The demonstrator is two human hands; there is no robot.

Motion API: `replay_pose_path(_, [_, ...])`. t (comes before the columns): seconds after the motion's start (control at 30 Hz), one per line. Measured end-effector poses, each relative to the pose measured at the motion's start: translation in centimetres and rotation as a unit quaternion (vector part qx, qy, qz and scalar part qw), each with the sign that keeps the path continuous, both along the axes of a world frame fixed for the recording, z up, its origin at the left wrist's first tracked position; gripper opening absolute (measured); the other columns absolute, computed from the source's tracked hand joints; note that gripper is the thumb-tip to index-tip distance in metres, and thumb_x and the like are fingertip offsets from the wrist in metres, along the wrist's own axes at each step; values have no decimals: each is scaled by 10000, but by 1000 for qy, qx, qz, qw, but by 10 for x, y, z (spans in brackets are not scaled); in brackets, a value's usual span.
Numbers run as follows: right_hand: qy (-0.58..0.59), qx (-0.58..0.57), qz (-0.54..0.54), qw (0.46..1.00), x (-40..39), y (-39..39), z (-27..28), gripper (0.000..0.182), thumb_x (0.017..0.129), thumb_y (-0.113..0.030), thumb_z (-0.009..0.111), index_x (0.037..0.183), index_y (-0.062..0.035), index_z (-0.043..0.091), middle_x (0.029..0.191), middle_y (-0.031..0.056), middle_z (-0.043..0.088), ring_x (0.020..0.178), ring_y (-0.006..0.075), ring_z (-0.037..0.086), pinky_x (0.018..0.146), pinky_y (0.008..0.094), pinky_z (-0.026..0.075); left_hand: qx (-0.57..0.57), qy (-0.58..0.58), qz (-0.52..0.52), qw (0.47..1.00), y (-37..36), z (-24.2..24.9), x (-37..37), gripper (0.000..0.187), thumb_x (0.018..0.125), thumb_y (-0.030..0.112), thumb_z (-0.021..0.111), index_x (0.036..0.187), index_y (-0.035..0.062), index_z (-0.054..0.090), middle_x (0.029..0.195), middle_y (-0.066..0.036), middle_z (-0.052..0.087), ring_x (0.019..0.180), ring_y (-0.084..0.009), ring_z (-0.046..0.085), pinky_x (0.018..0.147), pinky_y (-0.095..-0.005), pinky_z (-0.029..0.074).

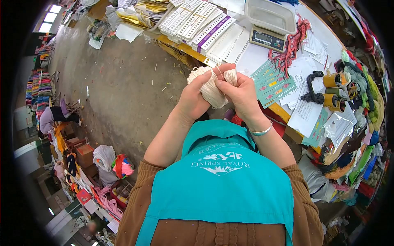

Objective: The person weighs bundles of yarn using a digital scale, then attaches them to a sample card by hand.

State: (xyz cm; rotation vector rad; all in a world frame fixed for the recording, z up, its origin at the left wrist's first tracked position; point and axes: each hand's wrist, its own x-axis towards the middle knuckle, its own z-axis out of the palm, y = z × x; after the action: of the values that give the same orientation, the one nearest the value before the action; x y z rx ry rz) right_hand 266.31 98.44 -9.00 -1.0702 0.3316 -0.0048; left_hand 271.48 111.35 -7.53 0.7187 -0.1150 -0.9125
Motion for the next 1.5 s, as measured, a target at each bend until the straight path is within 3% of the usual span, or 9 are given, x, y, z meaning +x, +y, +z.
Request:
replay_pose_path(0.13, [23, 28, -1, 999, -4, -4, 1, 127, 835, -96, 654, 930, -11, 662, 742, -17, 598, 591, 21, 486, 503, 181, 365, -10, 16, -13, 1000, 1, -2, 0, 535, 990, 316, 322, 1375, -43, 416, 1292, -129, 530, 1162, -204, 526, 1008, -339, 407])
replay_pose_path(0.43, [20, 100, -13, 995, -7, -9, -3, 94, 843, -60, 640, 929, -23, 653, 702, -31, 567, 503, -5, 383, 435, 172, 254, 24, 11, 12, 1000, 0, -9, 2, 570, 961, 331, 369, 1365, -69, 405, 1272, -193, 537, 1140, -245, 557, 1000, -370, 427])
replay_pose_path(0.53, [12, 114, -22, 993, -7, -10, -3, 67, 840, -49, 648, 903, -25, 649, 725, -19, 589, 492, -7, 378, 420, 173, 236, 41, 9, 31, 999, 0, -4, 1, 500, 950, 264, 431, 1329, -63, 448, 1251, -184, 551, 1131, -244, 563, 991, -378, 437])
replay_pose_path(0.83, [2, 114, -36, 993, -6, -11, -6, 55, 820, -29, 654, 875, -27, 655, 765, 33, 664, 475, 0, 388, 407, 172, 238, 87, -1, 101, 991, 0, -10, 1, 414, 848, 66, 597, 1240, -47, 529, 1110, -132, 614, 994, -188, 611, 878, -334, 500])
replay_pose_path(1.13, [45, 99, -25, 994, -3, -18, -9, 44, 812, -56, 657, 856, -59, 652, 803, 16, 679, 544, 6, 429, 478, 177, 296, 80, 17, 80, 993, 3, -8, 8, 339, 824, 54, 611, 1154, -17, 586, 1041, -100, 645, 956, -160, 619, 830, -314, 500])
replay_pose_path(1.23, [59, 122, 17, 991, -2, -31, -10, 64, 810, -64, 666, 873, -62, 657, 818, 9, 675, 586, 12, 474, 502, 177, 328, 66, 19, 51, 996, 10, -16, 12, 298, 842, 65, 606, 1131, -1, 582, 1040, -86, 635, 971, -158, 609, 882, -313, 488])
replay_pose_path(1.33, [59, 52, 32, 996, -1, -34, -2, 86, 812, -68, 672, 895, -52, 659, 803, 1, 659, 638, 16, 521, 519, 171, 354, 116, 2, 61, 991, 10, -18, 11, 222, 853, 86, 609, 1064, 16, 603, 1007, -83, 647, 956, -168, 618, 872, -324, 494])
replay_pose_path(1.43, [33, 32, 31, 998, 0, -29, 2, 106, 810, -69, 677, 909, -36, 660, 806, 10, 659, 693, 18, 559, 534, 164, 375, 115, -2, 89, 989, 8, -18, 11, 266, 819, 97, 662, 1064, 0, 624, 989, -89, 665, 866, -159, 642, 767, -314, 522])
replay_pose_path(1.5, [38, 15, 3, 999, 2, -26, 0, 109, 800, -79, 683, 899, -43, 652, 717, -40, 572, 584, 17, 426, 502, 175, 295, 108, -13, 85, 990, 11, -30, 13, 223, 841, 114, 630, 1032, -2, 625, 978, -92, 665, 859, -162, 640, 770, -314, 521])
